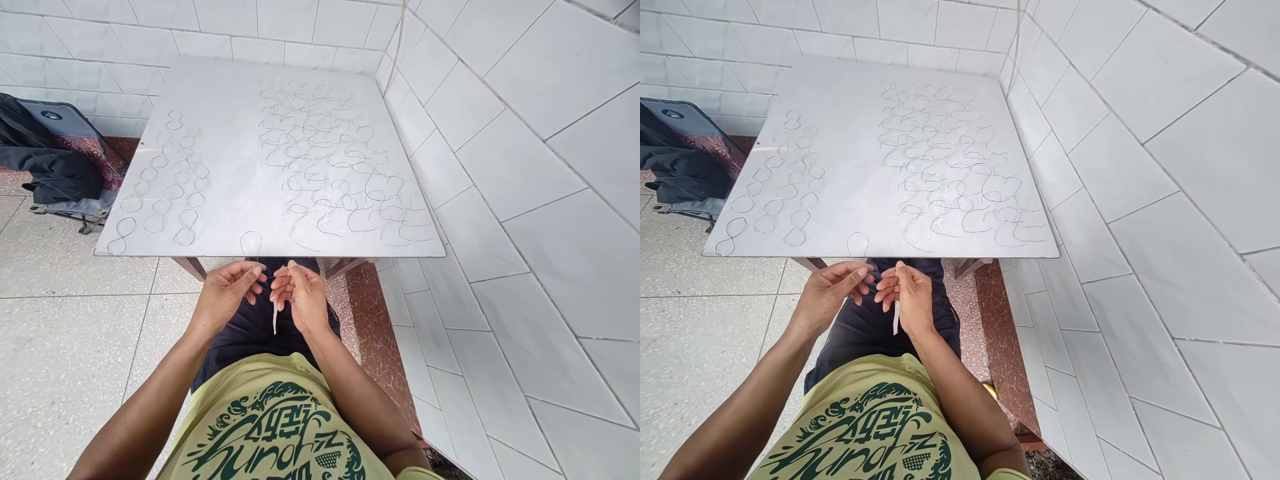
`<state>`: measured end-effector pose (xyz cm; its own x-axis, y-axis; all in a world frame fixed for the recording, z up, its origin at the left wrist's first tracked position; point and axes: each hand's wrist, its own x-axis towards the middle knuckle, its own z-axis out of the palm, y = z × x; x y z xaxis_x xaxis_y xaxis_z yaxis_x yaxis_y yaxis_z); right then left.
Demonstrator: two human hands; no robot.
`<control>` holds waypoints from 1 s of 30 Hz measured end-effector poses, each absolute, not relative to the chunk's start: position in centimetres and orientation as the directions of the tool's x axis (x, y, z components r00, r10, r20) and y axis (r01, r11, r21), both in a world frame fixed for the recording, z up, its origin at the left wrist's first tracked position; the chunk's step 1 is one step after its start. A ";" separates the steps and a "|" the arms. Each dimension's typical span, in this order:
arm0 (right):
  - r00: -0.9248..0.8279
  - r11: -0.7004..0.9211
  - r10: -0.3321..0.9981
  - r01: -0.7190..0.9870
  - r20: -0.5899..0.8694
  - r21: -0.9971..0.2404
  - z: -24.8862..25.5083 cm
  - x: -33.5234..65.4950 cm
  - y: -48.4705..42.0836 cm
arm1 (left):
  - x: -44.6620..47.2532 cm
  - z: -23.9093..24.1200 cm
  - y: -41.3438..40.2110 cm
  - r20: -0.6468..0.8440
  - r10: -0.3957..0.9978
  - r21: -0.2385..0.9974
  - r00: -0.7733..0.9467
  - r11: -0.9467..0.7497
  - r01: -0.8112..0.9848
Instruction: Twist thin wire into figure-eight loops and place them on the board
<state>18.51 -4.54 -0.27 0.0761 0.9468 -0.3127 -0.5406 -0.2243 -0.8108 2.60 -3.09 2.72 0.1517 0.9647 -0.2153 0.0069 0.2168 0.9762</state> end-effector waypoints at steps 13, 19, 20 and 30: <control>-0.016 -0.231 0.964 -0.548 -0.266 -0.804 -0.5 18.5 -5.0 | 2.1 3.3 -2.2 -0.218 0.972 0.971 0.085 0.225 -0.082; -0.031 -0.249 0.961 -0.526 -0.274 -0.813 -1.8 19.4 -5.8 | 1.6 6.1 0.7 -0.179 0.984 0.983 0.003 0.179 0.049; -0.030 -0.266 0.956 -0.509 -0.292 -0.819 -2.4 19.6 -6.1 | 1.5 6.6 1.7 -0.176 0.984 0.982 0.004 0.175 0.063; 0.009 -0.444 0.872 -0.408 -0.490 -0.798 -9.6 20.8 -9.6 | 2.1 8.6 17.0 -0.109 0.994 0.984 0.008 0.107 0.141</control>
